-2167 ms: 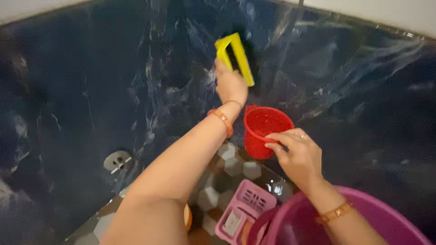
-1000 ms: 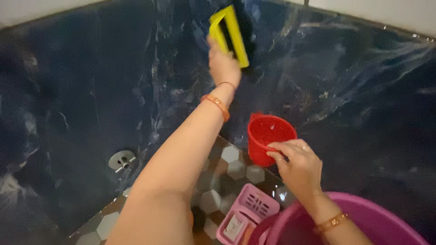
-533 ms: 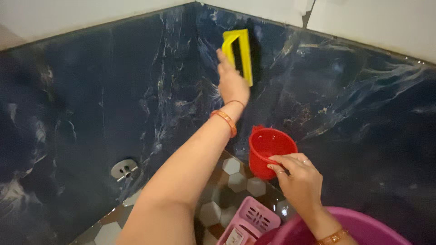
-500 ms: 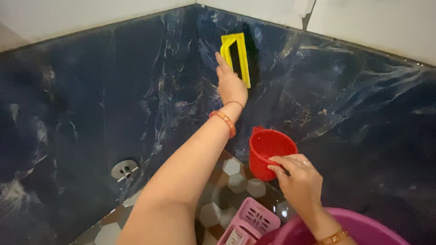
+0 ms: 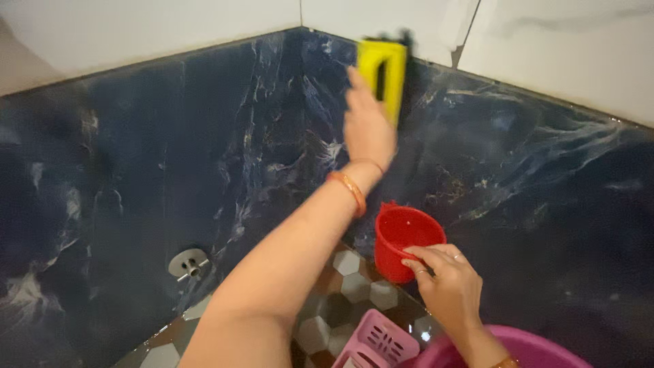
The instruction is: The person scrubs the lower dark marble wall and upper white tiled wall of a bathroom using a yellow sponge. They repeatedly scoop water from a pink bucket with a red cup and pour it onto the wall to rinse the surface while continuing to scrub.
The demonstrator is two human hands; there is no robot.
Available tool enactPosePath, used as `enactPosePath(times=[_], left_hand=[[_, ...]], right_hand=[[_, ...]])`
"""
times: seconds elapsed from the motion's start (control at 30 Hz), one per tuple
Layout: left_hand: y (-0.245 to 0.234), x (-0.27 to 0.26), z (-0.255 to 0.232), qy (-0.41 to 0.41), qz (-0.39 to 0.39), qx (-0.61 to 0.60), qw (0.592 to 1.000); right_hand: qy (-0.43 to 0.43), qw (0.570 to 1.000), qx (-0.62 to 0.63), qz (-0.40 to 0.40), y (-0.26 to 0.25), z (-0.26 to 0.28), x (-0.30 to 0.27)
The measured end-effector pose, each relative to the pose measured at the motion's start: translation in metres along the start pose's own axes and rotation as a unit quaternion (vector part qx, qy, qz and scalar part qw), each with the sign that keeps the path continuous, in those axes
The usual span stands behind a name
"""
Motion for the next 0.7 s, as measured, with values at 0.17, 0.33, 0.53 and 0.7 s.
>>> enactPosePath(times=[0.17, 0.33, 0.53, 0.7], left_hand=[[0.025, -0.045, -0.034, 0.202, 0.045, -0.038, 0.978], [0.017, 0.007, -0.015, 0.159, -0.063, 0.066, 0.983], [0.013, -0.038, -0.047, 0.291, -0.103, 0.054, 0.95], [0.012, 0.002, -0.028, 0.243, -0.055, 0.088, 0.965]], right_hand=[[0.009, 1.0, -0.005, 0.006, 0.003, 0.0, 0.001], [0.023, 1.0, -0.013, 0.012, 0.001, -0.001, -0.002], [0.027, 1.0, 0.002, 0.005, -0.001, 0.003, 0.0], [0.036, 0.999, 0.007, 0.006, -0.002, 0.001, 0.0]])
Point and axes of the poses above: each hand's wrist, its own x-axis towards the middle knuckle, its own y-axis out of the palm, z = x × y, the point moved 3 cm from there along x, towards the middle knuckle, and after that the axes turned 6 degrees about y, right-handed, at the moved point
